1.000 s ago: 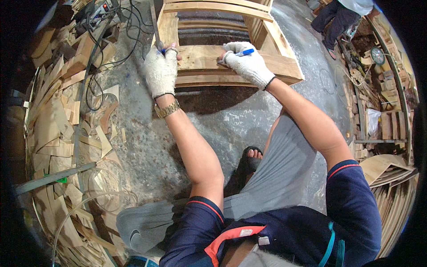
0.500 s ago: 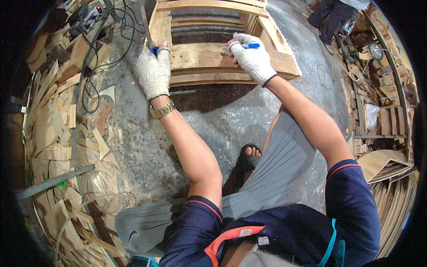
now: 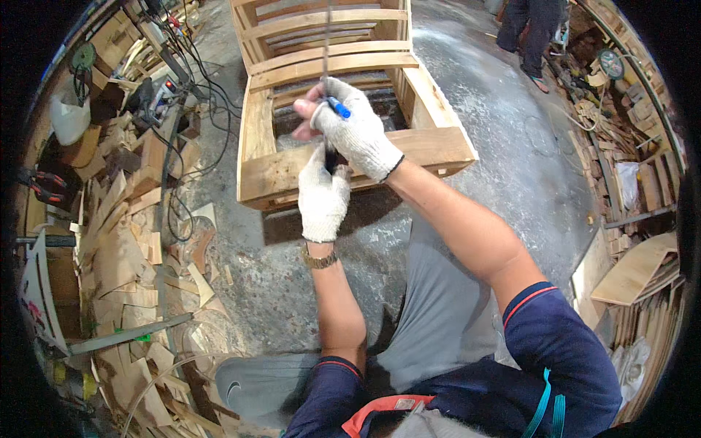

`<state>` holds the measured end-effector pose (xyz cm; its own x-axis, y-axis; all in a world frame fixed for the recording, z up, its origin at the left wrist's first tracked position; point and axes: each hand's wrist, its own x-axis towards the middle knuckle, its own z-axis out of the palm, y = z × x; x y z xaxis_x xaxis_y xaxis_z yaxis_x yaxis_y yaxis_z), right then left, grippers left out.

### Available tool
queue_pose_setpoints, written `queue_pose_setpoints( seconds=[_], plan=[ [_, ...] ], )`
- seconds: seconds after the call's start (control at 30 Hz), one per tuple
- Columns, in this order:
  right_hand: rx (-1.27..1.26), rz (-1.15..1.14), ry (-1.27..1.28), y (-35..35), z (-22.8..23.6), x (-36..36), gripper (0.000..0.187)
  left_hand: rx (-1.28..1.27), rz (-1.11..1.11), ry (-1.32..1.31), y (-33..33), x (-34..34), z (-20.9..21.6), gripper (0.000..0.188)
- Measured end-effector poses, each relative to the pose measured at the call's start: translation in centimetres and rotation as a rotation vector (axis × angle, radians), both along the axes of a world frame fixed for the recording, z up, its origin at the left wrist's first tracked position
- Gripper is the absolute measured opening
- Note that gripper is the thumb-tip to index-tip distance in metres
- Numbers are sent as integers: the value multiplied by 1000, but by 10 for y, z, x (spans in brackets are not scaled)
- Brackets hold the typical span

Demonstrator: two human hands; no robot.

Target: The person uses a nail gun to attach a wooden panel to a furniture frame, then measures and marks the frame with a ruler and marker. The person handles the wooden panel, frame, nail gun, ruler, and marker throughout the task.

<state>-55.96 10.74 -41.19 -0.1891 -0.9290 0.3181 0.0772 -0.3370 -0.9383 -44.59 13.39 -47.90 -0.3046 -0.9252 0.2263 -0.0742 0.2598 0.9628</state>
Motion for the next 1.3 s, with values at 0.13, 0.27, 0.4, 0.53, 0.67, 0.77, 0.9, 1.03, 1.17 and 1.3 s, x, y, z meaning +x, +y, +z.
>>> queue_pose_setpoints(
  seconds=[0.13, 0.27, 0.4, 0.53, 0.67, 0.77, 0.9, 1.03, 1.17, 1.3],
  plan=[
    [62, -230, -66, -6, 25, -3, 24, 14, -118, 72, -5, 6, 15, 59],
    [-104, -461, -122, -6, 41, -2, 34, 61, -290, -130, -42, 26, 28, 70],
    [-162, -652, -46, -3, 57, -17, 35, 111, -310, -64, -110, 82, 29, 67],
    [-137, -742, -20, -8, 42, -42, 34, 15, 276, -313, -186, 113, 5, 47],
    [-159, -571, 15, 3, 41, -32, 35, 379, 240, -209, -219, 222, -110, 60],
    [-171, -469, -13, 30, 59, -46, 40, 484, 163, 319, -206, 268, -151, 63],
    [-134, -596, 60, 59, 54, -118, 49, 723, -38, 384, -172, 134, -107, 60],
    [-149, -598, 28, 72, 60, -127, 49, 750, 6, 494, -125, 133, -106, 48],
    [-177, -373, -299, 94, 70, -125, 39, 314, 228, 367, -52, 76, -131, 27],
    [-109, -294, -392, 123, 97, -118, 41, 223, 171, 565, 29, -3, -108, 27]
  ],
)
